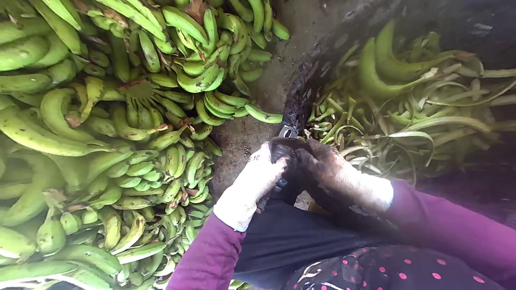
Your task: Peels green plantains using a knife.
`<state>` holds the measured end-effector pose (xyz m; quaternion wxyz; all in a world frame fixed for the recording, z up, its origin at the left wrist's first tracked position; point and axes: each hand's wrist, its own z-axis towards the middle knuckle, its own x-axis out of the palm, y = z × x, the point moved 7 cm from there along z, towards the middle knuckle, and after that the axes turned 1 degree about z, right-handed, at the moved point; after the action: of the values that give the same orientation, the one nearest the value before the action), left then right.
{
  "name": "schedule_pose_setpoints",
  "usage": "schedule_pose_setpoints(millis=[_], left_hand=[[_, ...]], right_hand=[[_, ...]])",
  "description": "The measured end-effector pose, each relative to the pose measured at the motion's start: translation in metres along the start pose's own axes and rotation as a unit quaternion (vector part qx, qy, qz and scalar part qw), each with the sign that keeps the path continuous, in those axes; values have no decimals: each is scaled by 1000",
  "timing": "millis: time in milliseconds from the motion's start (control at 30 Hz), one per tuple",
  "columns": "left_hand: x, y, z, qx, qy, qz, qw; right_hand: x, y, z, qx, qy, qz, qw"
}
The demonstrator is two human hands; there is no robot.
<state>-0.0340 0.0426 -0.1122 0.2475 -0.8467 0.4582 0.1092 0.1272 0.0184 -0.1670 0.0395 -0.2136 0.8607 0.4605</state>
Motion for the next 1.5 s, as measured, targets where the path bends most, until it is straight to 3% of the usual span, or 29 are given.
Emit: schedule_pose_setpoints(millis=[167, 233, 433, 600, 767, 933, 1100, 1300, 1500], left_hand=[[2, 2, 5, 19, -2, -44, 999], [8, 8, 9, 13, 16, -123, 992], [6, -3, -6, -7, 54, -295, 954], [-11, -7, -11, 58, 12, -395, 917], [-21, 11, 11, 59, -82, -293, 951], [-15, 18, 27, 110, -91, -114, 983], [-5, 20, 34, 50, -96, 47, 993], [4, 21, 39, 25, -58, 13, 998], [13, 30, 51, 29, -52, -10, 998]], right_hand=[[-2, -1, 1, -39, -51, -33, 997], [-1, -4, 3, -72, -64, -65, 993], [-7, -8, 5, -48, -35, -54, 997], [-57, -38, 16, 23, -149, -72, 986], [-67, -27, 10, 17, -140, -61, 988], [-58, -24, 10, -34, -118, -53, 991], [-38, -8, 5, -109, -114, -51, 986], [-26, -15, 28, -61, -70, -83, 992], [-20, -26, 51, -70, -67, -52, 994]])
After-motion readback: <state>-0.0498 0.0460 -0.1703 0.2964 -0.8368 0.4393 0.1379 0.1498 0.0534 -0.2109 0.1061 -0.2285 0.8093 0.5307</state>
